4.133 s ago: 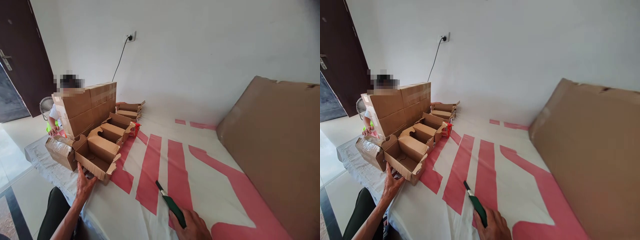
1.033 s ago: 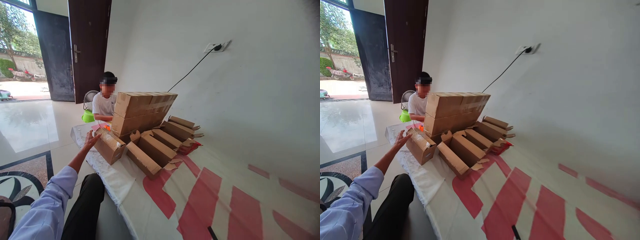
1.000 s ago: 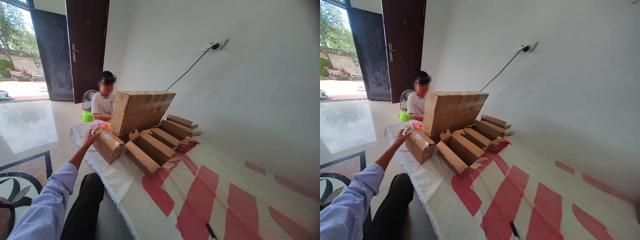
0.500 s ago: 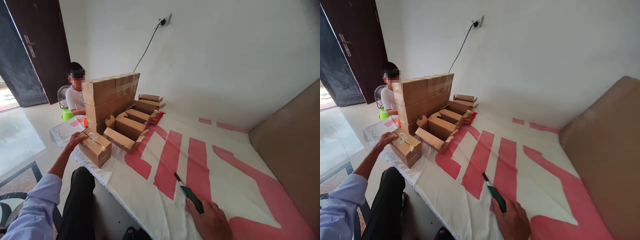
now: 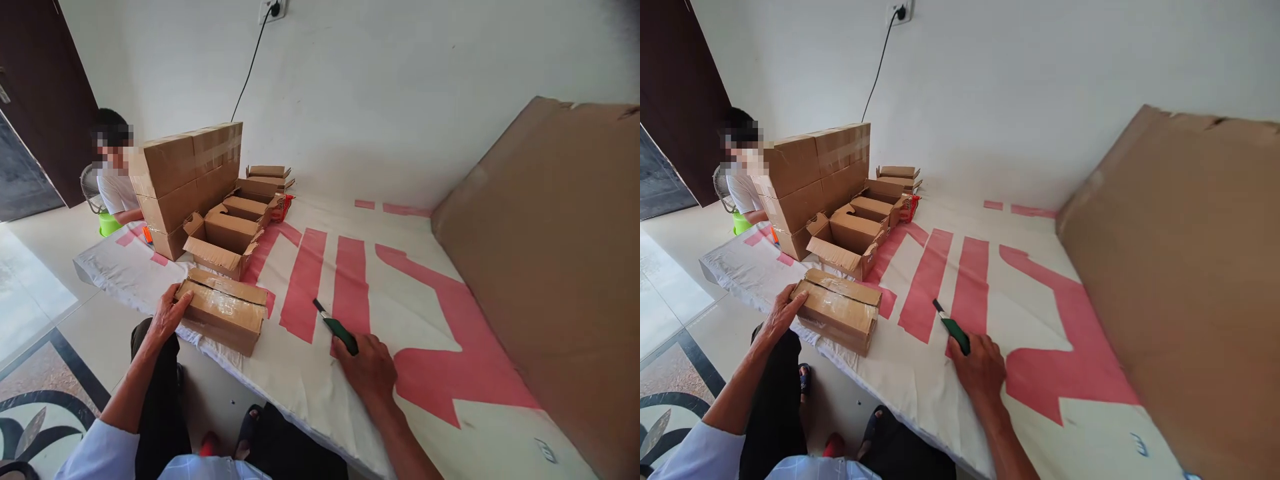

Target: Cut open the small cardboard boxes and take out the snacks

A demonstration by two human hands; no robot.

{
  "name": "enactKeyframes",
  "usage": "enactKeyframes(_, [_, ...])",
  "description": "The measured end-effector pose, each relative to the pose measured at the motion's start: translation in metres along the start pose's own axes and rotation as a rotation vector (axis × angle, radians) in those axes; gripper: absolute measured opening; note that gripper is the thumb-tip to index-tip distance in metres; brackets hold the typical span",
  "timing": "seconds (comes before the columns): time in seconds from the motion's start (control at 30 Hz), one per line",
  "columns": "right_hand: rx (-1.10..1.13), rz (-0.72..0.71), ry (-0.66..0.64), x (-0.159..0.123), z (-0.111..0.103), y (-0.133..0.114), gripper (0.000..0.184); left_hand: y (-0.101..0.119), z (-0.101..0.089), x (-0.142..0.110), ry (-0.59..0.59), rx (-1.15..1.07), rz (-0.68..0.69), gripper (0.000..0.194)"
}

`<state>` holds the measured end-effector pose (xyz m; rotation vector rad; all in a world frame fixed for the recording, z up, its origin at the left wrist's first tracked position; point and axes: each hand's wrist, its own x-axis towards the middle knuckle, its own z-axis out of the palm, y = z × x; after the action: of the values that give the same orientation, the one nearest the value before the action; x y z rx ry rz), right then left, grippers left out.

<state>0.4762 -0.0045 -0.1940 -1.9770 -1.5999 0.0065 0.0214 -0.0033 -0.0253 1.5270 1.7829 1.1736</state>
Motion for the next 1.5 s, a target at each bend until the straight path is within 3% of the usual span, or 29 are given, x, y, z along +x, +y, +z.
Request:
enactKeyframes(0.13, [0.007,-0.014,0.038,0.001,0.003,0.001,0.033,0.013,0.013,-0.005,-0.035,0.106,0.004,0.054])
enactKeyframes(0.27, [0.018,-0.035,0.076,0.001,0.006,0.000,0.034,0.020,0.026,-0.002,-0.023,0.172,0.233,0.065])
enactKeyframes(0.37, [0.026,-0.060,0.096,0.002,0.007,0.001,0.033,0.020,0.034,-0.001,-0.088,0.227,0.341,0.053])
enactKeyframes(0.6, [0.021,-0.060,0.101,0.003,0.009,0.005,0.032,0.018,0.041,-0.003,-0.140,0.322,0.390,0.043])
enactKeyframes(0.8, [0.028,-0.064,0.114,0.002,0.010,0.005,0.031,0.028,0.036,0.001,-0.184,0.430,0.358,0.043])
enactKeyframes(1.1, [0.022,-0.072,0.131,0.003,0.009,0.000,0.031,0.043,0.051,0.023,-0.078,0.358,0.280,0.017])
enactKeyframes(1.5, [0.063,-0.056,0.162,0.004,-0.003,-0.013,0.028,0.032,0.058,0.031,0.013,0.145,0.216,0.011])
